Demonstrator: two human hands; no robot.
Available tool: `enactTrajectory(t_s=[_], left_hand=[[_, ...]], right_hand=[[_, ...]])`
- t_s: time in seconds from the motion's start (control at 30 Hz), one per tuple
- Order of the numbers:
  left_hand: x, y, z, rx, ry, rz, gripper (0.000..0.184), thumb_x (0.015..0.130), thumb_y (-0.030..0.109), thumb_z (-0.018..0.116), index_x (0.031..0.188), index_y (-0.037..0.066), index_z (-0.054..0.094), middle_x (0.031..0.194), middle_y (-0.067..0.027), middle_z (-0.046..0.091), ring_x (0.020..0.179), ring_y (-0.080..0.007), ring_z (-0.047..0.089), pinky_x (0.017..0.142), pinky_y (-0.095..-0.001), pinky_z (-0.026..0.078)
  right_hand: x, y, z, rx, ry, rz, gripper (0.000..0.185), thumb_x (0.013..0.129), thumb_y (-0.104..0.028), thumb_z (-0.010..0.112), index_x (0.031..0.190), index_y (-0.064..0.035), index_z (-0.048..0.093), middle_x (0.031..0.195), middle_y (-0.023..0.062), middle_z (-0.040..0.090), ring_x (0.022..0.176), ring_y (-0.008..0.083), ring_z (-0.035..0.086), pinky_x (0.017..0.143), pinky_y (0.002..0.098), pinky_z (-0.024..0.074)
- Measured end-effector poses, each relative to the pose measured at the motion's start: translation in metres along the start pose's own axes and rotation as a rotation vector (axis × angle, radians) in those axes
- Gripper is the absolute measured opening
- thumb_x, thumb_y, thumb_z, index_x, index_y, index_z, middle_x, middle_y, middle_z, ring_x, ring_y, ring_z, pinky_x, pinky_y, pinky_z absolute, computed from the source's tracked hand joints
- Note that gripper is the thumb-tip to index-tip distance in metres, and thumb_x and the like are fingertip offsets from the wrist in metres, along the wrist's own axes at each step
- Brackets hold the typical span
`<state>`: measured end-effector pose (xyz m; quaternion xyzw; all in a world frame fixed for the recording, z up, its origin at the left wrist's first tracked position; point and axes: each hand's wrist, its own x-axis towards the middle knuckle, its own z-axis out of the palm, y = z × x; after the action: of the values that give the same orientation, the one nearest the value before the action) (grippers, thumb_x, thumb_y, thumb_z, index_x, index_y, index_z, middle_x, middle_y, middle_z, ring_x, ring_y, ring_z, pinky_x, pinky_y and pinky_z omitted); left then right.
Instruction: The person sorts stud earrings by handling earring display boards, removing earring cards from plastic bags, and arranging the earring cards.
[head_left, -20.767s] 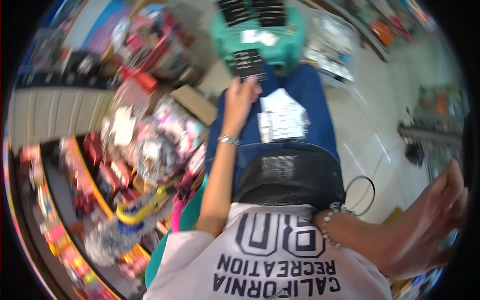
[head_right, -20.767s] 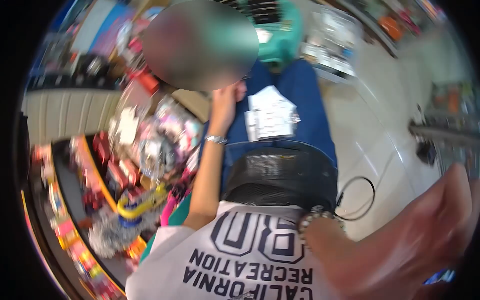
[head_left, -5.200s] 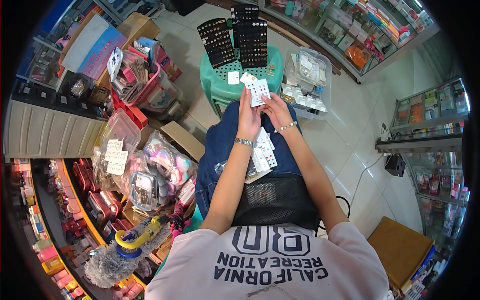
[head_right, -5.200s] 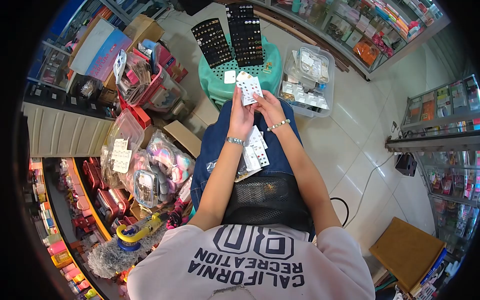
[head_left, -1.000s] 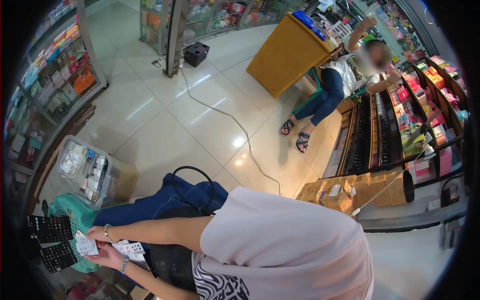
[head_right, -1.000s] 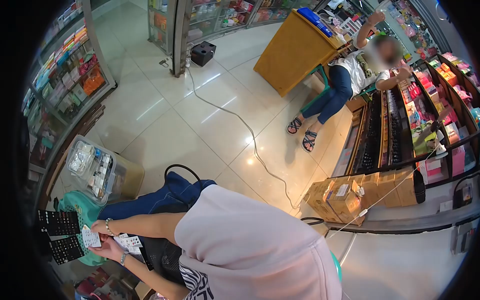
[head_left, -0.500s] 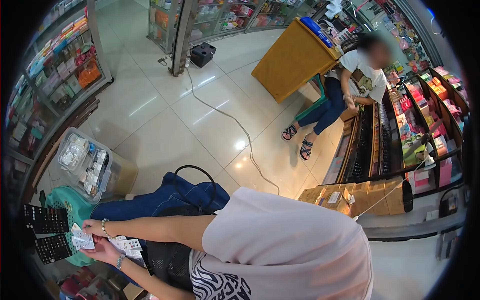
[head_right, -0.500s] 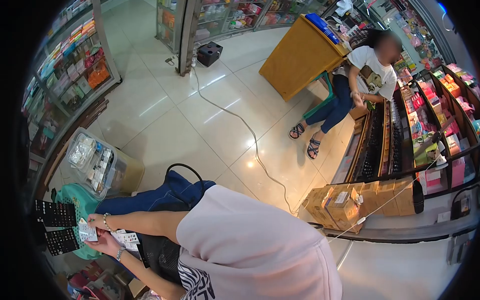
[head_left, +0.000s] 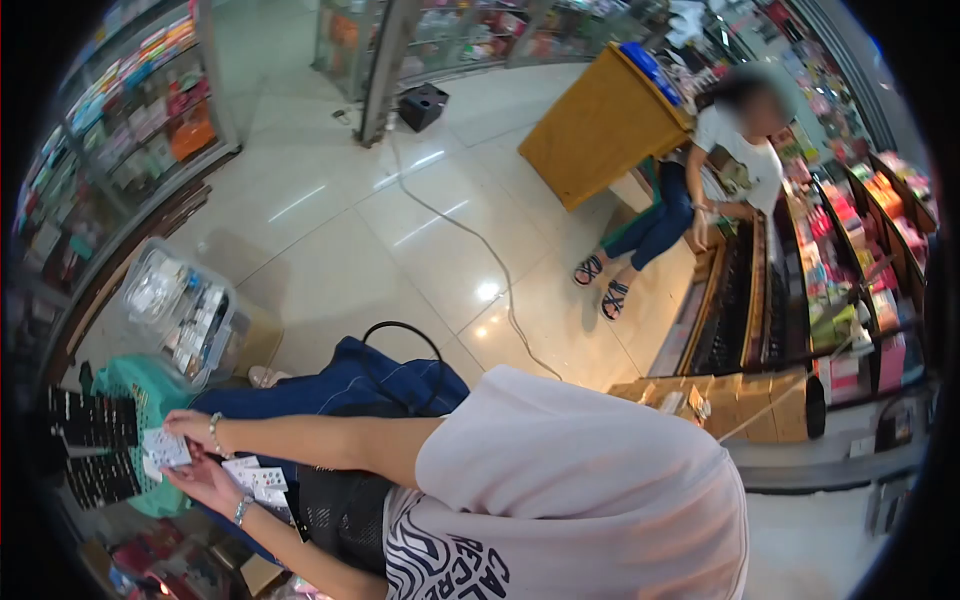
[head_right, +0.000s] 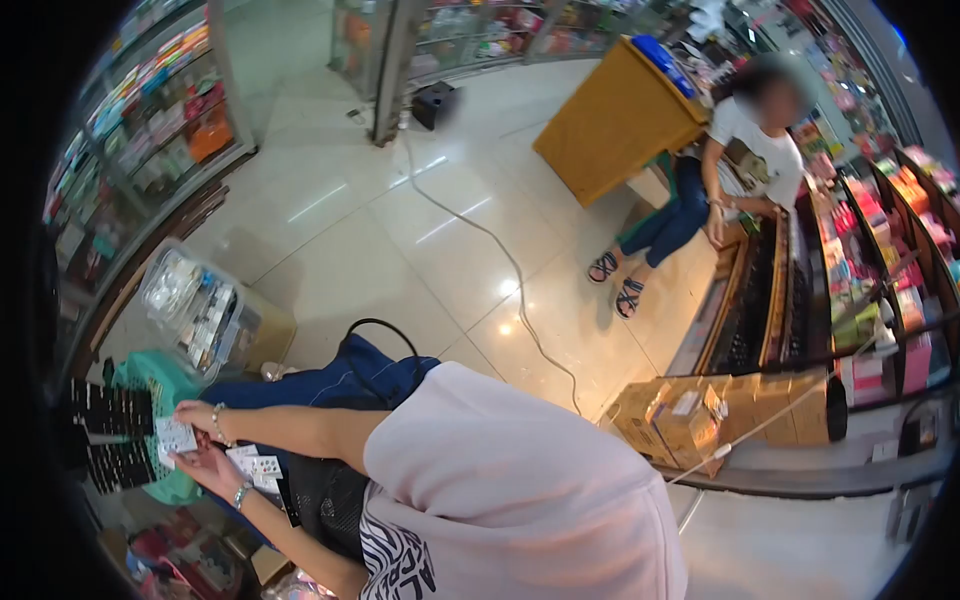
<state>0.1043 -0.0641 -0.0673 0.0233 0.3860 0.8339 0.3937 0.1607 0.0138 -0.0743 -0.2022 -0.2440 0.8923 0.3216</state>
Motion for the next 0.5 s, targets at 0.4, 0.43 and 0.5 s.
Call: enactTrajectory(t_s=[0.4,0.43,0.5], left_hand=[[-0.028,0.007,0.039,-0.396,-0.098,0.179,0.032,0.09,0.03,0.048,0.113,0.008,0.051,0.099,-0.009,0.06,0.074,-0.0153,0.059,0.054,-0.0225,0.046],[-0.032,0.009,0.044,-0.355,-0.013,0.199,0.031,0.09,0.029,0.048,0.113,0.009,0.05,0.097,-0.0083,0.06,0.072,-0.0148,0.058,0.053,-0.0216,0.044],[-0.043,0.016,0.045,-0.375,0.002,0.194,0.031,0.09,0.029,0.049,0.113,0.009,0.05,0.099,-0.0081,0.06,0.077,-0.0144,0.058,0.055,-0.0229,0.045]], right_hand=[[-0.012,-0.032,-0.003,-0.057,-0.255,0.202,0.019,0.085,-0.007,0.054,0.103,-0.0011,0.052,0.089,0.0103,0.058,0.075,0.0138,0.056,0.068,0.0229,0.0472],[-0.008,-0.036,-0.005,-0.156,-0.32,0.236,0.023,0.088,-0.012,0.052,0.109,-0.0019,0.049,0.091,0.0093,0.057,0.074,0.013,0.054,0.07,0.0227,0.0453],[-0.018,-0.038,0.008,-0.156,-0.286,0.233,0.025,0.087,-0.01,0.053,0.11,-0.0013,0.05,0.089,0.0083,0.055,0.07,0.0117,0.05,0.067,0.0221,0.044]])
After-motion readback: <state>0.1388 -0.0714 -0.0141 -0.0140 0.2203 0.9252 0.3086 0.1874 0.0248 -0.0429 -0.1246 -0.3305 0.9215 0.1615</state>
